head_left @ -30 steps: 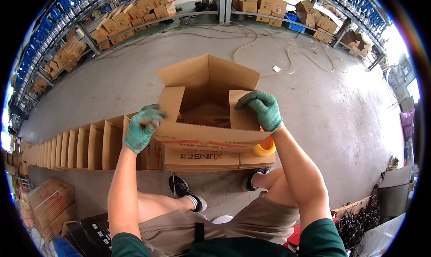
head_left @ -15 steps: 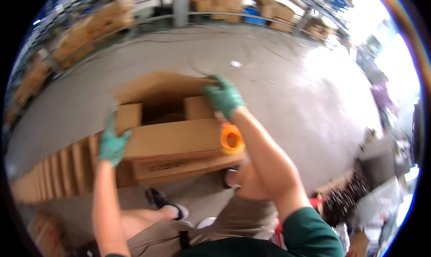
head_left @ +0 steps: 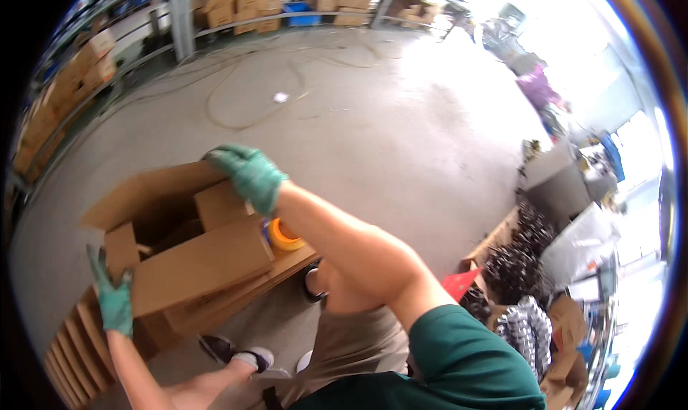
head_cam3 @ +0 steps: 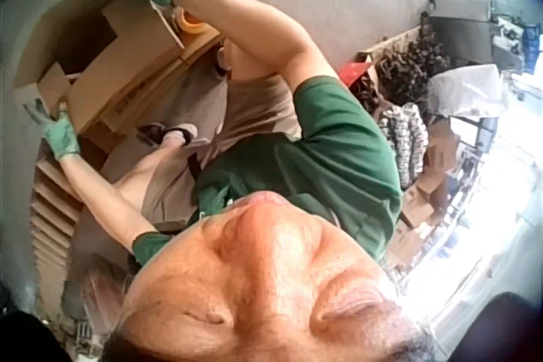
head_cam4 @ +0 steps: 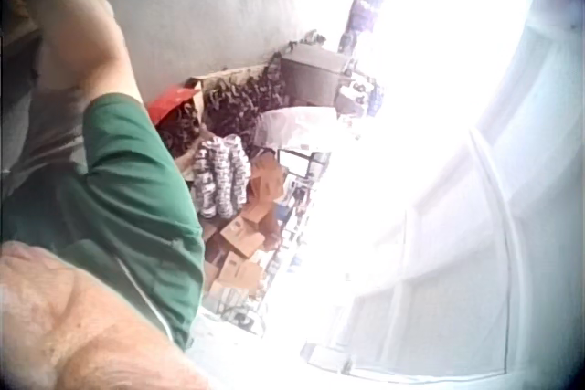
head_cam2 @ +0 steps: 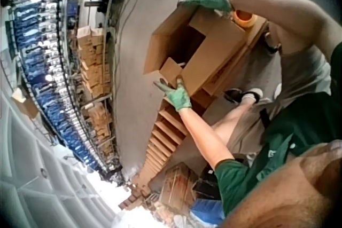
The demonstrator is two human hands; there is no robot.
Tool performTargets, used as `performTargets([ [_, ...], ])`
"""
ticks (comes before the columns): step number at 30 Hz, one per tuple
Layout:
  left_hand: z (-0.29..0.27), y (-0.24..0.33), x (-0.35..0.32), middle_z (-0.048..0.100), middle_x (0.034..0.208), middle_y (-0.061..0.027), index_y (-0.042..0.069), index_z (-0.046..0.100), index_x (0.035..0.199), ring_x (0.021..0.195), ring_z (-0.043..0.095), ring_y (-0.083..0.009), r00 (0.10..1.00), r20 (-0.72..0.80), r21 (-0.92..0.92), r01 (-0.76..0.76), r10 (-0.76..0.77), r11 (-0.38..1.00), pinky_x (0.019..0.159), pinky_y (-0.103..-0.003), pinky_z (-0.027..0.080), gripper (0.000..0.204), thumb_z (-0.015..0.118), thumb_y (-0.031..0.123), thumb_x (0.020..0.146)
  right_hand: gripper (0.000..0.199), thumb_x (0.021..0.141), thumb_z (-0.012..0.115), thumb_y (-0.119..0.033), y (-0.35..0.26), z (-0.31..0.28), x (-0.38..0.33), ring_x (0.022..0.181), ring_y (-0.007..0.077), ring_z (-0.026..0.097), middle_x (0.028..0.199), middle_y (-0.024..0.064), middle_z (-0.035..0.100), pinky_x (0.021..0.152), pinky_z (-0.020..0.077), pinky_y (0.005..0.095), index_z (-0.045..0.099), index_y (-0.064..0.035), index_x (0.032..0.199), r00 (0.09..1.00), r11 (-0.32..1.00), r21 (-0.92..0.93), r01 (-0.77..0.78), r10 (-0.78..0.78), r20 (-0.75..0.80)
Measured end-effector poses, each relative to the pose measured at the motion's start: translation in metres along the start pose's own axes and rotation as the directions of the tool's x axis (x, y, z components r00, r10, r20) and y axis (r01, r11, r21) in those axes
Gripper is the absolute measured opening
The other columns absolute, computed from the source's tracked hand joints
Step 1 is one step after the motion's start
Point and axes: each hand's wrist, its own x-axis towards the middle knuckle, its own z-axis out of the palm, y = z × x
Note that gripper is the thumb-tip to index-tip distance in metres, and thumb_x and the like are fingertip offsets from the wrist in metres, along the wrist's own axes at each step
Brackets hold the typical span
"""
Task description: The person sits on the floor in a warehouse and repeatedly assembles and seals cardboard boxes. They fold the flaps of each box and use a handheld tape dispenser to apply packing tape across the seams. The sealed boxes are then placed in a growing stack on the floor.
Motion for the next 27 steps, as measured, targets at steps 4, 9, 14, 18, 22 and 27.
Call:
performTargets([
  [4,0.008,-0.006,0.004,0.025,0.165,-0.0114,0.021,0.012,0.164,0.15,0.028,-0.0254,0.988,0.06,0.048,-0.146,0.143,0.988,0.119,-0.039,0.033,0.097,0.065,-0.008,0.088,0.024,0.093,0.053,-0.013,0.01,-0.021,-0.014,0.118,0.0157,0.057,0.139,0.0135,0.061,0.098,0.0455,0.0302,0.069,-0.005,0.11,0.98,0.996,0.079,0.036,-0.051,0.194],
  [9,-0.002,0.012,0.002,0.029,0.164,-0.0086,0.017,0.034,0.155,0.152,0.026,-0.0248,0.958,0.135,0.318,-0.283,0.253,0.905,0.124,-0.041,0.023,0.071,0.071,0.014,0.094,0.024,0.077,0.058,-0.001,0.025,-0.008,-0.013,0.121,0.0257,0.061,0.155,0.0167,0.046,0.1,0.0483,0.0334,0.071,-0.0055,0.097,0.957,0.866,-0.412,0.282,-0.223,0.185],
  [14,0.0,0.013,-0.001,0.041,0.154,-0.0066,0.016,0.06,0.131,0.138,0.043,-0.0213,0.994,-0.005,0.222,-0.102,0.106,0.97,0.113,-0.037,0.04,0.029,0.062,0.016,0.102,0.023,0.083,0.058,-0.004,0.037,0.002,0.002,0.125,0.0241,0.06,0.157,0.0122,0.045,0.101,0.0465,0.0318,0.071,-0.0081,0.102,0.969,0.91,-0.335,0.244,-0.236,0.066],
  [18,0.008,0.007,0.001,0.047,0.148,-0.0046,0.017,0.064,0.128,0.129,0.048,-0.0176,0.993,-0.041,0.314,-0.094,0.113,0.945,0.113,-0.032,0.038,0.027,0.055,0.007,0.104,0.032,0.091,0.063,-0.014,0.037,0.007,0.015,0.13,0.0312,0.056,0.157,0.0127,0.042,0.105,0.0468,0.0375,0.063,-0.0113,0.124,0.981,0.792,-0.585,0.176,-0.192,0.035],
  [22,0.003,-0.003,0.008,0.051,0.141,-0.0021,0.019,0.058,0.136,0.129,0.045,-0.0146,0.996,-0.011,0.181,0.088,-0.087,0.98,0.114,-0.03,0.033,0.032,0.048,0.009,0.107,0.044,0.097,0.061,-0.022,0.05,0.008,0.014,0.134,0.0365,0.051,0.161,0.0176,0.032,0.108,0.0457,0.0407,0.053,-0.01,0.138,0.977,0.656,-0.726,0.205,-0.177,0.116],
  [27,0.007,0.012,0.003,0.046,0.152,-0.0108,0.025,0.044,0.148,0.139,0.041,-0.023,0.995,0.003,0.115,0.098,-0.099,0.989,0.118,-0.038,0.03,0.038,0.043,0.019,0.11,0.05,0.099,0.059,-0.022,0.047,0.012,0.016,0.138,0.0401,0.047,0.162,0.0208,0.027,0.112,0.0436,0.042,0.046,-0.0081,0.145,0.963,0.57,-0.776,0.268,-0.158,0.217],
])
